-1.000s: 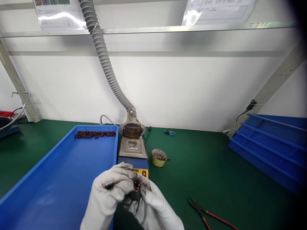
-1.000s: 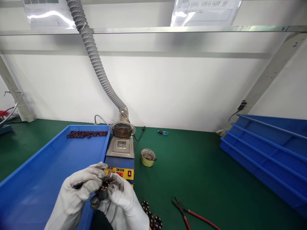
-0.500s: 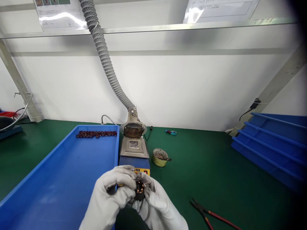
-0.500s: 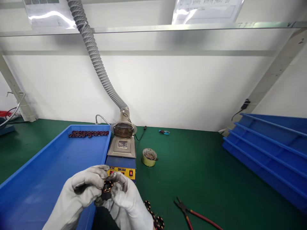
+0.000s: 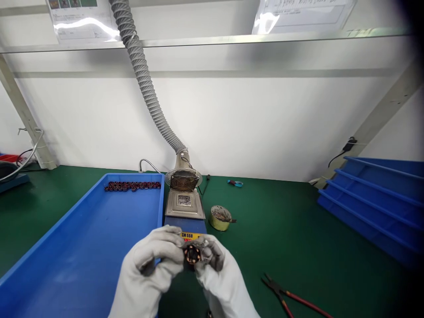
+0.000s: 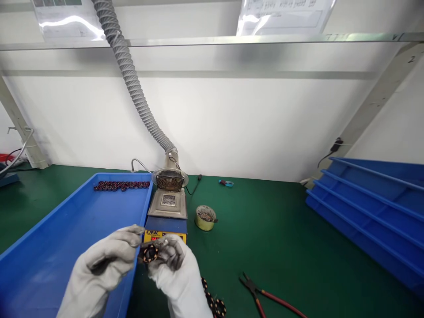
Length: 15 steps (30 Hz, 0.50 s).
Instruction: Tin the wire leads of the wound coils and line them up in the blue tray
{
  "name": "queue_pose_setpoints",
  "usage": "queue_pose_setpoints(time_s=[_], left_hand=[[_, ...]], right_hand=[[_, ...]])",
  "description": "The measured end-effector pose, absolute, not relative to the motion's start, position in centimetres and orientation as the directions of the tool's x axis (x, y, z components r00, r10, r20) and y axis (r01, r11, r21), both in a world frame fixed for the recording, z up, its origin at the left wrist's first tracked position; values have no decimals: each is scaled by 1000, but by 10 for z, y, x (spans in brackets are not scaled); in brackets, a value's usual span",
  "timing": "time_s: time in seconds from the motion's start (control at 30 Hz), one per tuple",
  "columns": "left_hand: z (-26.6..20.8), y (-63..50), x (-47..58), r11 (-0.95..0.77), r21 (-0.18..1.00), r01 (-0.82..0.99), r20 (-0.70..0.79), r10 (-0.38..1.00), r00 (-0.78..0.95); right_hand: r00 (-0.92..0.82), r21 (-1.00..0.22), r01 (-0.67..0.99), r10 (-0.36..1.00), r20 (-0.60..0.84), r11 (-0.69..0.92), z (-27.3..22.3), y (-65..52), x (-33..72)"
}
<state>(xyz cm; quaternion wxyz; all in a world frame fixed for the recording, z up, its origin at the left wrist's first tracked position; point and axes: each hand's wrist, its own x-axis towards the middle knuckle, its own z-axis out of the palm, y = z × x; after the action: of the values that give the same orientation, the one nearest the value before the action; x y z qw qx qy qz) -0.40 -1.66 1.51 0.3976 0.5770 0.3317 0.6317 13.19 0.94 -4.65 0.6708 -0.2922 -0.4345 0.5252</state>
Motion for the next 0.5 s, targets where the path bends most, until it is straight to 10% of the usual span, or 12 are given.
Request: queue_pose_setpoints(time_s=[0.13, 0.27, 0.5], left_hand=[[18, -14, -3, -307, 915, -261, 255, 943, -215], [19, -12, 13, 14, 928, -373, 49, 986, 159], [3, -6, 19, -217, 709, -670, 152, 976, -156]], right_hand=[[280, -778, -96, 766, 578, 621, -39, -13, 129], [136, -391, 474, 374, 918, 789, -41, -21, 129], [209, -351, 611, 282, 936, 710, -46, -19, 122]])
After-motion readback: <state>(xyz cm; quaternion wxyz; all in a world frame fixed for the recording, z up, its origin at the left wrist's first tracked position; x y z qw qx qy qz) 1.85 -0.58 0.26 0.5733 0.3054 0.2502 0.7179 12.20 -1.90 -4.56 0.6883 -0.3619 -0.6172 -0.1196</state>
